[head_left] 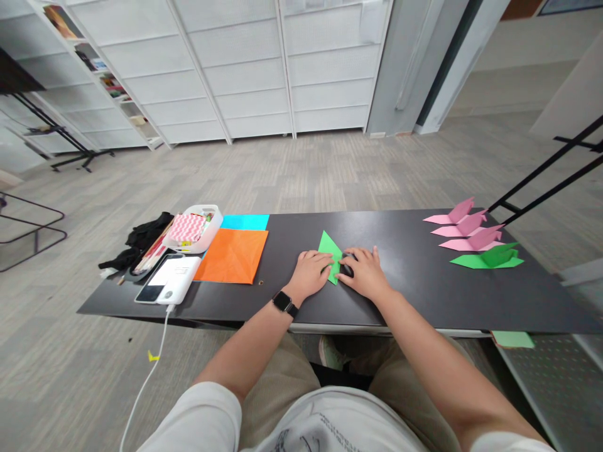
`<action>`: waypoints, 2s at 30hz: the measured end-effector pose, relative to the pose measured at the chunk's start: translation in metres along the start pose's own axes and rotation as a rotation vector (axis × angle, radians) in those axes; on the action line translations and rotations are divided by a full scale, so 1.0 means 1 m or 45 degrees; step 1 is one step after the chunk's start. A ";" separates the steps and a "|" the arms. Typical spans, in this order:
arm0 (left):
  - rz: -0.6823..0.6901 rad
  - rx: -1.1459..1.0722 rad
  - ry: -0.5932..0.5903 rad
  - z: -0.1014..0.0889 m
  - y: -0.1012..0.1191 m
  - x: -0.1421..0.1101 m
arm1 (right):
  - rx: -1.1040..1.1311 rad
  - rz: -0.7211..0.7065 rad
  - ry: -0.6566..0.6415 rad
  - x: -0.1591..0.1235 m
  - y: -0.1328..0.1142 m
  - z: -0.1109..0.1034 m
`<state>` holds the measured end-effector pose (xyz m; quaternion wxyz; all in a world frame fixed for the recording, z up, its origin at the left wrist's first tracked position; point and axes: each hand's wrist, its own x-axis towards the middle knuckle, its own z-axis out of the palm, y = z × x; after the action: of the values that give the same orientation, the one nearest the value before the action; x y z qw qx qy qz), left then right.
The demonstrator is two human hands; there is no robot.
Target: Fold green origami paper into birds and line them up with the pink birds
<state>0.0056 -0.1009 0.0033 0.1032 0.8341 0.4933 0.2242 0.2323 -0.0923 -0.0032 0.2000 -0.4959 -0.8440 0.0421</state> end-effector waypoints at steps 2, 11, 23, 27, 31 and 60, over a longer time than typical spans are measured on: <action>-0.004 -0.002 -0.001 0.000 0.000 0.000 | 0.002 -0.017 -0.025 -0.001 0.001 -0.001; -0.004 -0.010 0.002 0.000 -0.001 -0.001 | 0.067 -0.033 0.035 -0.003 -0.002 -0.001; 0.008 -0.028 -0.009 -0.002 -0.003 0.000 | 0.125 -0.086 0.103 0.014 -0.005 0.011; 0.012 -0.062 0.021 -0.004 -0.001 -0.002 | 0.119 -0.068 0.067 0.013 -0.003 0.012; 0.060 -0.119 0.030 -0.008 -0.002 -0.005 | 0.122 -0.067 0.062 0.012 0.000 0.013; -0.004 -0.271 0.135 -0.017 -0.019 -0.007 | 0.137 -0.015 0.070 0.014 0.010 0.018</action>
<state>-0.0195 -0.0983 0.0086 0.1653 0.8045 0.4728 0.3192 0.2282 -0.0732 -0.0183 0.2499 -0.4804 -0.8376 0.0725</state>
